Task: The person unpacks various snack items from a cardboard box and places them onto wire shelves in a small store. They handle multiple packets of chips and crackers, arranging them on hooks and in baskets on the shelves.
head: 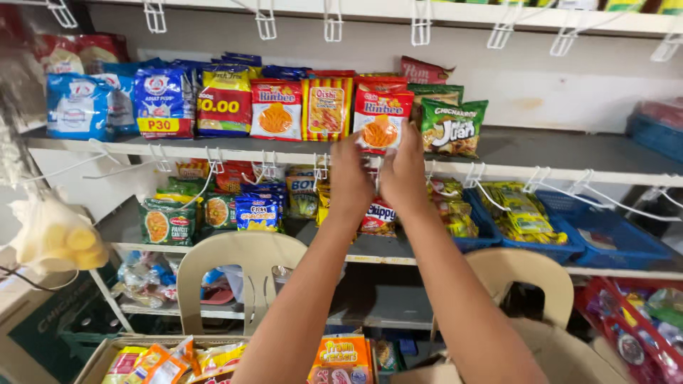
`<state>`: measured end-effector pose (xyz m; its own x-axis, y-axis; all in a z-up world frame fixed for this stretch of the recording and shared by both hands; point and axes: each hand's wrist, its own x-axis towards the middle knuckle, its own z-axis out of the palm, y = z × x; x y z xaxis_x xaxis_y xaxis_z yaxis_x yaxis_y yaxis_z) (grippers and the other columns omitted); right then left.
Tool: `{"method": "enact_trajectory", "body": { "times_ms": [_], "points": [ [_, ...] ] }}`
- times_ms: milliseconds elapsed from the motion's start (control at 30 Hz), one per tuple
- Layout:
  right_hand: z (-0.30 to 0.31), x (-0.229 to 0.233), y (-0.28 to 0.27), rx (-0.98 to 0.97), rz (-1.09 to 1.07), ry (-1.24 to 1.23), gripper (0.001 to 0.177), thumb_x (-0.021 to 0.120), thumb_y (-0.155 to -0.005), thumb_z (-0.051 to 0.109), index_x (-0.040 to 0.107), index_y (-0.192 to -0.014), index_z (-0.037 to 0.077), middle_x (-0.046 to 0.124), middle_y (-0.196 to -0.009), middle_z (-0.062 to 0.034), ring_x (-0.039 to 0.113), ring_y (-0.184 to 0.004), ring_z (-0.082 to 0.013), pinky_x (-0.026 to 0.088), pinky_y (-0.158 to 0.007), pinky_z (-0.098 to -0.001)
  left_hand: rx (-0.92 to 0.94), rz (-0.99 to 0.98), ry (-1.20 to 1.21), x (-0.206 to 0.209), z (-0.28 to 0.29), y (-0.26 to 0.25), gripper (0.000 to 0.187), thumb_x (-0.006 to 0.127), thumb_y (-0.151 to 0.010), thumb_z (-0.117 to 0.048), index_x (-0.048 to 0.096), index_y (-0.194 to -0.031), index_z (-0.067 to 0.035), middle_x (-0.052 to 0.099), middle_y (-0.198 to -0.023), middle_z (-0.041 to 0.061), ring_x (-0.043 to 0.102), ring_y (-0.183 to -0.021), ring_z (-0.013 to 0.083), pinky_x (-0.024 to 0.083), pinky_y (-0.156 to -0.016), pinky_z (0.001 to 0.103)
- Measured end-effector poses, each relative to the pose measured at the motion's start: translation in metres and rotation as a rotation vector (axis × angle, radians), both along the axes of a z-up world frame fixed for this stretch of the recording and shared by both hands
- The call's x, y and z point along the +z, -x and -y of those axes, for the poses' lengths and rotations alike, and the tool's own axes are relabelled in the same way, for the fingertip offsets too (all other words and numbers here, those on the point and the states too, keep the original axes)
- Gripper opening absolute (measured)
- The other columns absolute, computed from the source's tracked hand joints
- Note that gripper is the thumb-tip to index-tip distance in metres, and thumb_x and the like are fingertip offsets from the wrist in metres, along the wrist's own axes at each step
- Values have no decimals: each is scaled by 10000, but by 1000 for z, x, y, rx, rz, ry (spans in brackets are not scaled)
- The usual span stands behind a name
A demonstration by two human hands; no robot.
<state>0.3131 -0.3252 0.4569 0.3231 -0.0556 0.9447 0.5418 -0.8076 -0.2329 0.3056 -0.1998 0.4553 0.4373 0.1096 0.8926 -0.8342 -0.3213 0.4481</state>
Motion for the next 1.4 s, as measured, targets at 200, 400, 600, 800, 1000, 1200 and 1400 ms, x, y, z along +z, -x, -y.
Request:
{"method": "enact_trajectory", "body": {
  "times_ms": [200, 400, 600, 800, 1000, 1200, 1400],
  "points": [
    [-4, -103, 124, 557, -140, -474, 504, 555, -1082, 178, 356, -1506, -9, 459, -1530, -190, 508, -1435, -296, 405, -1180, -391, -299, -275, 228, -71, -38, 103, 328, 498, -998, 15, 506, -1325, -14, 606, -1040, 116, 638, -722, 158, 541, -637, 303],
    [-67, -244, 224, 538, -610, -654, 383, 668, -984, 158, 538, -1322, 35, 626, -1104, -88, 600, -980, -135, 529, -894, -292, -291, -484, 42, -178, -82, 226, 268, 662, -930, -83, 625, -1188, -21, 686, -1024, 113, 693, -857, 193, 569, -699, 312],
    [-119, -306, 291, 653, -770, -654, 344, 599, -942, 42, 577, -1286, 32, 667, -1155, -72, 633, -990, -127, 513, -864, -284, -234, -453, -30, -253, -127, 287, 196, 635, -968, -51, 654, -1160, -12, 727, -1086, 154, 707, -1012, 265, 545, -864, 353],
    [-155, -316, 329, 654, -787, -726, 301, 641, -930, 31, 594, -1227, 21, 678, -1104, -81, 671, -994, -135, 551, -869, -289, -218, -765, 78, -290, -154, 326, 199, 634, -953, -90, 671, -1142, -39, 738, -1026, 107, 738, -908, 206, 581, -775, 304],
    [-164, -335, 352, 688, -761, -736, 302, 631, -945, 15, 583, -1244, 10, 683, -1101, -111, 667, -1007, -167, 542, -882, -302, -356, -758, 267, -324, -149, 343, 241, 614, -950, -37, 660, -1185, -13, 748, -1040, 92, 724, -920, 151, 584, -829, 286],
    [-134, -261, 355, 664, -539, -592, 332, 633, -949, 64, 566, -1268, 3, 612, -1254, -122, 631, -1157, -186, 509, -996, -338, -374, -732, 268, -241, -135, 348, 238, 630, -954, -61, 646, -1187, -15, 730, -1051, 86, 708, -924, 141, 576, -825, 287],
    [-60, -125, 253, 793, -317, -637, 400, 606, -1008, 156, 508, -1369, 14, 587, -1388, -122, 530, -1349, -198, 381, -1172, -345, -412, -306, 161, -84, -119, 274, 292, 569, -1028, -70, 604, -1308, 7, 688, -1179, 110, 662, -1079, 164, 526, -989, 304]
  ]
}}
